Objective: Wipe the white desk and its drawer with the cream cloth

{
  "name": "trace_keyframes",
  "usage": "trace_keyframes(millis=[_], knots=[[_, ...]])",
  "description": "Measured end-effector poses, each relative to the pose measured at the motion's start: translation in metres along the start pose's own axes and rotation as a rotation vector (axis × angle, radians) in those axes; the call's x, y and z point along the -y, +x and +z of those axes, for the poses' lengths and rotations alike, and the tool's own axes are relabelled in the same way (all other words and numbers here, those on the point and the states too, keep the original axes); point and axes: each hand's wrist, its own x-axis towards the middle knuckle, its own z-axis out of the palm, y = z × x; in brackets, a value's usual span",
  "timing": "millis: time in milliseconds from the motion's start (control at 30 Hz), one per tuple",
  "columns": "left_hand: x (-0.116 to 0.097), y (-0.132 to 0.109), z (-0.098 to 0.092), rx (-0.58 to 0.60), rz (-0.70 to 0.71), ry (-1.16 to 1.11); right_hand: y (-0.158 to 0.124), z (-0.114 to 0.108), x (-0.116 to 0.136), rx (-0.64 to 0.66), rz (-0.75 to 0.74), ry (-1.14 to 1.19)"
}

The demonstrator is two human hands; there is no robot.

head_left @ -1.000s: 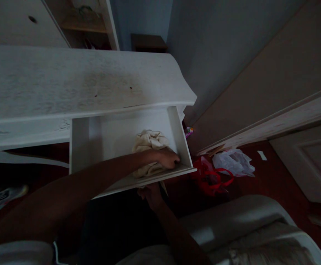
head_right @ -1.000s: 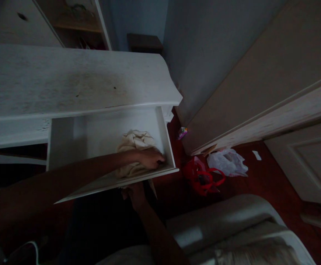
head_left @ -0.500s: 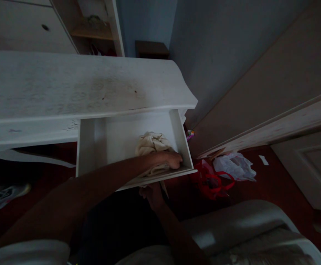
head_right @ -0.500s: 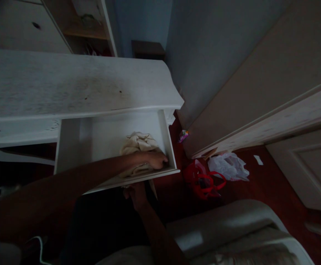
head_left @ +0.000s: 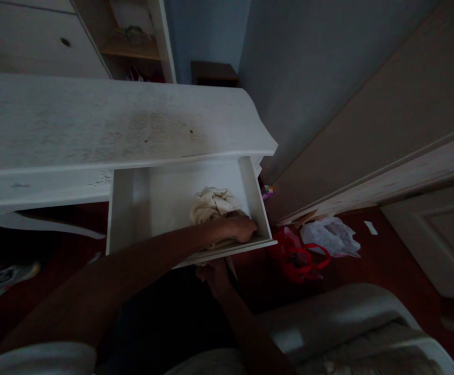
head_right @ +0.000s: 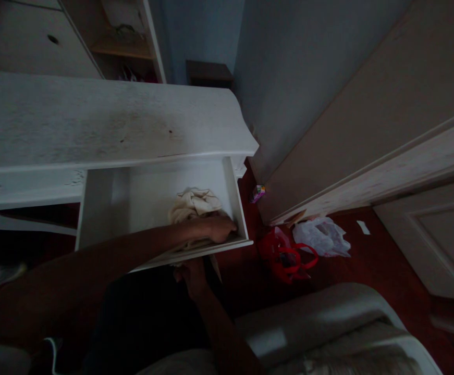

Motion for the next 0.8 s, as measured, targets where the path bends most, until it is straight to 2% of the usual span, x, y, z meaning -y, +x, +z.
trace_keyframes(millis=[233,367,533,700,800], knots=[[-0.003,-0.031,-0.011,-0.011,-0.025,0.191,0.000,0.000,0.000,0.012,0.015,-0.005],[0.013,-0.044,-0.007,-0.036,0.013,0.211,0.000,0.001,0.001,0.007,0.008,0.021],[0.032,-0.063,-0.008,-0.066,0.076,0.108,0.000,-0.002,-0.004,0.020,0.005,-0.006],[0.040,-0.091,-0.018,-0.179,-0.064,0.258,0.002,-0.005,-0.007,0.006,-0.004,-0.001],[0.049,-0.112,-0.016,-0.256,-0.190,0.341,0.001,-0.006,-0.006,0.003,0.011,0.003]])
